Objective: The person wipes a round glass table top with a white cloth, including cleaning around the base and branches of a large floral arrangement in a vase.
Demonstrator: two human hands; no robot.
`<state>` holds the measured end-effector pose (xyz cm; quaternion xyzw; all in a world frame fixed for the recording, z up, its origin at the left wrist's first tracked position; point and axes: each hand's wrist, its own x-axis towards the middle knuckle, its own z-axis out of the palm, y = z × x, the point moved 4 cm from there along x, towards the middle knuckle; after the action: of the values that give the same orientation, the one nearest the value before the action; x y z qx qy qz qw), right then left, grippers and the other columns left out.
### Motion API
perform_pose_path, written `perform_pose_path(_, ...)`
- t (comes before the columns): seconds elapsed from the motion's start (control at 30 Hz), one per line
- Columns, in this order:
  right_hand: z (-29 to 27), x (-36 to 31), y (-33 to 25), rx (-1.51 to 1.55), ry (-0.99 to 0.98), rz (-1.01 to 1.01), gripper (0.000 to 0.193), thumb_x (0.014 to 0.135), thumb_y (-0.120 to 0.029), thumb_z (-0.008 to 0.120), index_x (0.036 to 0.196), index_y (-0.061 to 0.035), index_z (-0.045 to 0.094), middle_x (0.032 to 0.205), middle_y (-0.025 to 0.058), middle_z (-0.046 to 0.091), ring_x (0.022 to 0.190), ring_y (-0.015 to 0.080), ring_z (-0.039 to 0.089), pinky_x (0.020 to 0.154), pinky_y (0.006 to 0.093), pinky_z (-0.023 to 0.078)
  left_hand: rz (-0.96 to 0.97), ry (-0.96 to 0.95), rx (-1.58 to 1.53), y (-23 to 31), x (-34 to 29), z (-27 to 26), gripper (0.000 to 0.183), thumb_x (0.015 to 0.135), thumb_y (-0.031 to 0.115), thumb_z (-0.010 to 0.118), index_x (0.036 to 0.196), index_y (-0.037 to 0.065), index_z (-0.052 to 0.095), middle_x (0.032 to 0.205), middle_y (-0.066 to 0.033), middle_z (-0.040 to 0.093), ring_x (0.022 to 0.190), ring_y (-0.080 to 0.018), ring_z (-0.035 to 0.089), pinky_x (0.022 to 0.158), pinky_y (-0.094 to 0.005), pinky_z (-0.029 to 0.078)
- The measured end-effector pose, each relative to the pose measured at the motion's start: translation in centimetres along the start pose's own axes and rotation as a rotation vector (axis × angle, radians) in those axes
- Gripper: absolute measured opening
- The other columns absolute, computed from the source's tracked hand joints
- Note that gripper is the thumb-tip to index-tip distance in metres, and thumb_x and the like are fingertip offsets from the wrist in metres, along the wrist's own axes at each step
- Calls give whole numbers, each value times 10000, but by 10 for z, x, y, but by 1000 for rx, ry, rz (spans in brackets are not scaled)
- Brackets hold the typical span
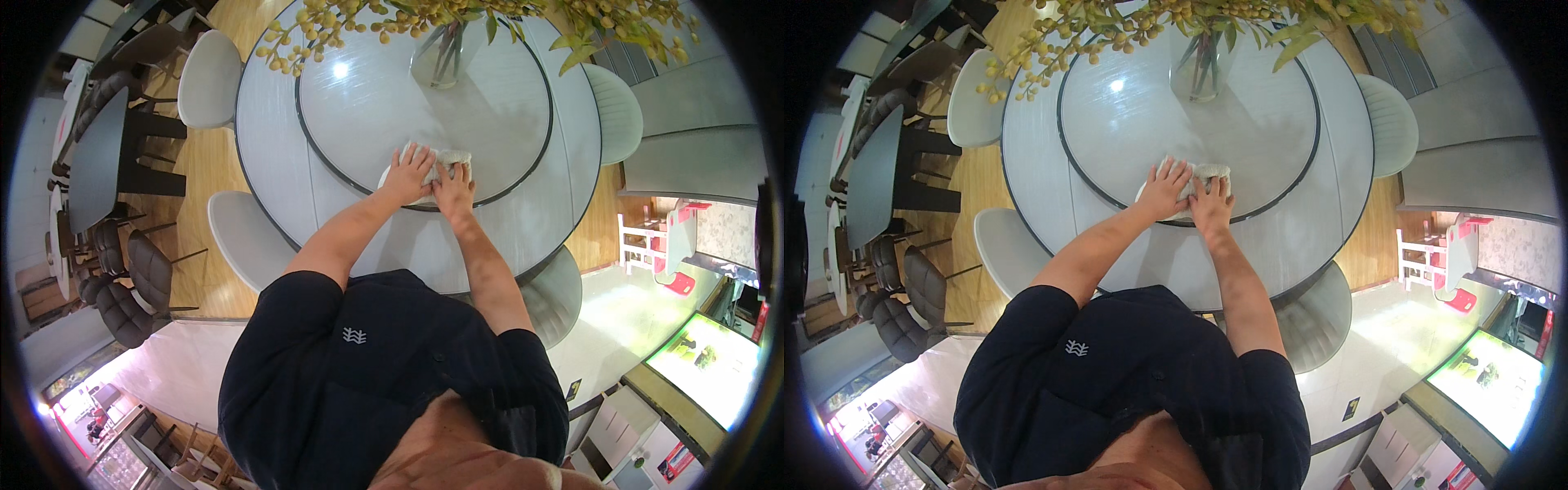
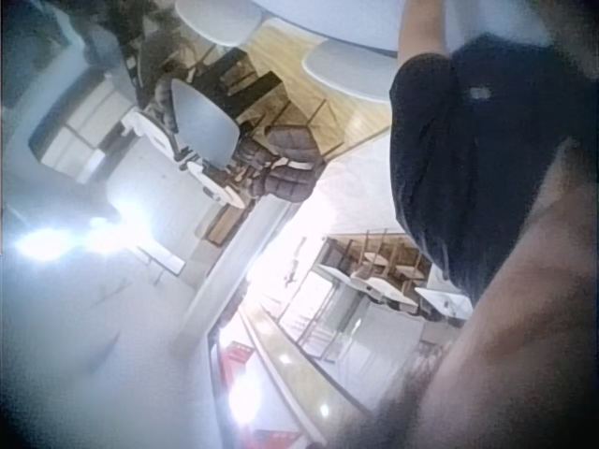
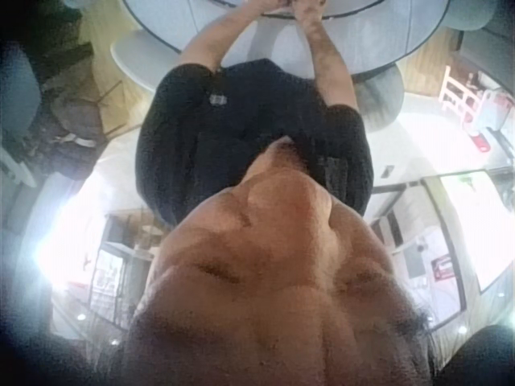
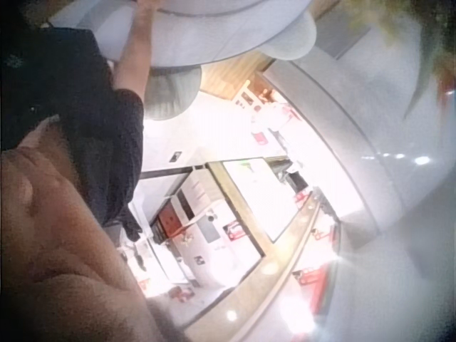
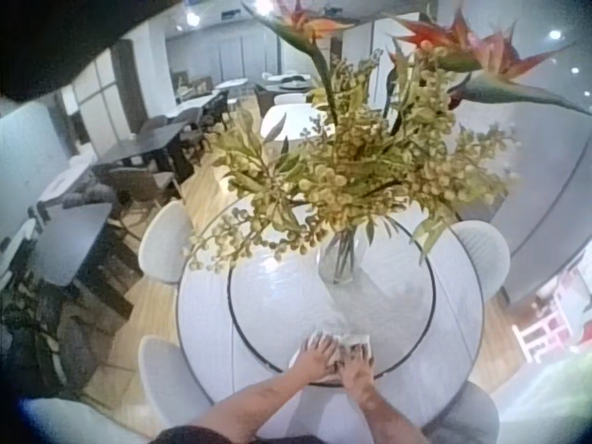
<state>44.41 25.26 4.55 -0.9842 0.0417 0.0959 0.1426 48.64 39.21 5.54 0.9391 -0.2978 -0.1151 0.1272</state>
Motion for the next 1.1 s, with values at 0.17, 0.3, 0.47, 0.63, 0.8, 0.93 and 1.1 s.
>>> perform_pose_path(0.17,13,-27,2,-9,39,-42,537,905,-361,656,1407,-258,495,1461,151,376,1417,381,319,1039,650,354,5,-13,18,8,-22,17,855,870,507,625,1558,139,274,1623,-97,245,1507,-369,159,1148,-655,219)
perform_pose_path(0.3,21,-40,-5,-25,40,-56,533,901,-367,656,1396,-248,499,1457,159,380,1403,394,336,1038,635,367,-1,-32,33,8,-39,22,852,869,522,613,1557,148,279,1629,-93,232,1511,-363,149,1141,-670,215)
perform_pose_path(0.47,15,-38,-35,-17,30,-81,536,911,-381,637,1409,-248,487,1460,171,380,1397,404,344,1029,620,382,-21,-27,48,-14,-53,15,848,867,525,609,1556,155,283,1634,-83,227,1516,-354,137,1132,-687,211)
perform_pose_path(0.63,8,-25,-76,-30,0,-79,534,930,-406,604,1420,-232,481,1470,179,378,1399,420,336,1003,605,400,-16,-34,53,-48,-61,-11,840,869,522,606,1557,161,286,1636,-72,226,1520,-336,133,1126,-689,217)
perform_pose_path(0.8,9,-15,-107,-68,-18,-91,555,933,-407,601,1444,-238,465,1492,190,373,1400,426,329,962,580,407,-64,-44,54,-71,-70,-31,835,872,527,598,1558,165,288,1639,-58,224,1519,-326,148,1129,-684,216)
perform_pose_path(0.93,12,-10,-117,-40,-6,-115,559,931,-398,609,1446,-232,468,1494,196,374,1398,431,326,954,573,397,-91,-11,52,-79,-76,-36,823,878,519,591,1558,164,291,1637,-52,230,1517,-326,160,1139,-669,214)
perform_pose_path(1.1,13,-9,-114,-23,46,-181,557,922,-380,619,1439,-234,477,1489,193,387,1391,430,337,971,573,385,-144,5,62,-76,-76,-29,804,888,496,585,1552,147,298,1631,-65,240,1513,-344,160,1154,-643,214)
